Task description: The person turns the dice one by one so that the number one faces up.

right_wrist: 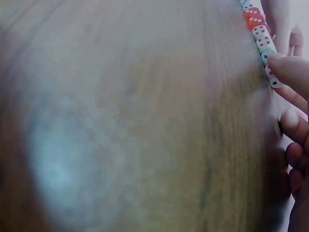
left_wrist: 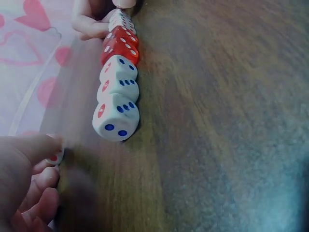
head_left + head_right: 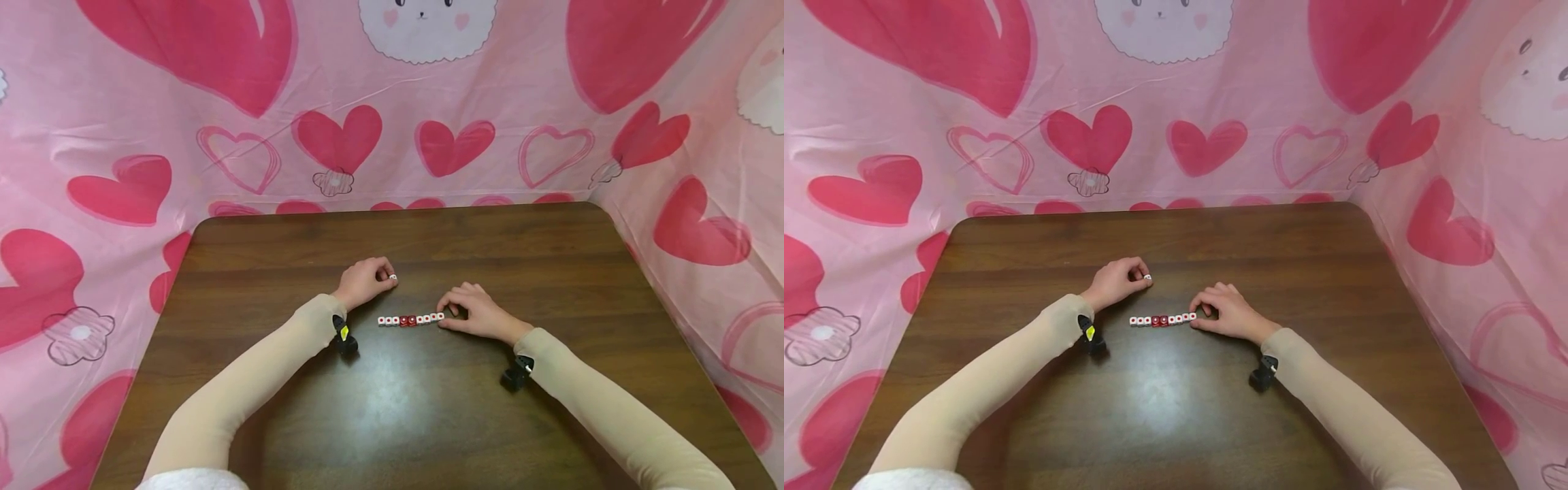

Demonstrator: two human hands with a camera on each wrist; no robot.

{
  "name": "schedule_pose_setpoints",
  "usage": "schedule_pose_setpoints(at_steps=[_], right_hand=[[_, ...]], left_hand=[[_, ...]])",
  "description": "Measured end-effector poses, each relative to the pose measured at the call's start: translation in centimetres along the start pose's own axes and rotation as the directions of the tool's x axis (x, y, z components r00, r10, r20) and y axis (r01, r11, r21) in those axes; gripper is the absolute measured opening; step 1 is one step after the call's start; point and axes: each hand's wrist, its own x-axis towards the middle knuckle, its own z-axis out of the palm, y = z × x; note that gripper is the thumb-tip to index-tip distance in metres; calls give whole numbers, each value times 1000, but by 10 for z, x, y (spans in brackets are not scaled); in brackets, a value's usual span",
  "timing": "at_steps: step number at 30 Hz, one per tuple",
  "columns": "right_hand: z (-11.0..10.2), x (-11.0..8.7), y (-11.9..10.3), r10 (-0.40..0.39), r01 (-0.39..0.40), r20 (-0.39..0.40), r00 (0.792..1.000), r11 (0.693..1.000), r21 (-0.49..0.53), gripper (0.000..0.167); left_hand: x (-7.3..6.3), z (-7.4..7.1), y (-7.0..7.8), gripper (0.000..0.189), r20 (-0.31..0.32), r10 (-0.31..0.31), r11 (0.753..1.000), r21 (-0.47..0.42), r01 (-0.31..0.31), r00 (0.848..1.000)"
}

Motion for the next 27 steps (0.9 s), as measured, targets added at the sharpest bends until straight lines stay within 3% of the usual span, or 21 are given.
schedule_pose_setpoints(at_steps=[14,27], right_hand=[[0,0,1,0,0,0,1000,1000,3,19],[1,-1,1,9,-9,0,1000,1000,18,18]], left_hand=[[-3,-2,-3,19,40,-4,999,-35,5,999],[-3,0,-4,17,39,3,999,-34,-2,999]])
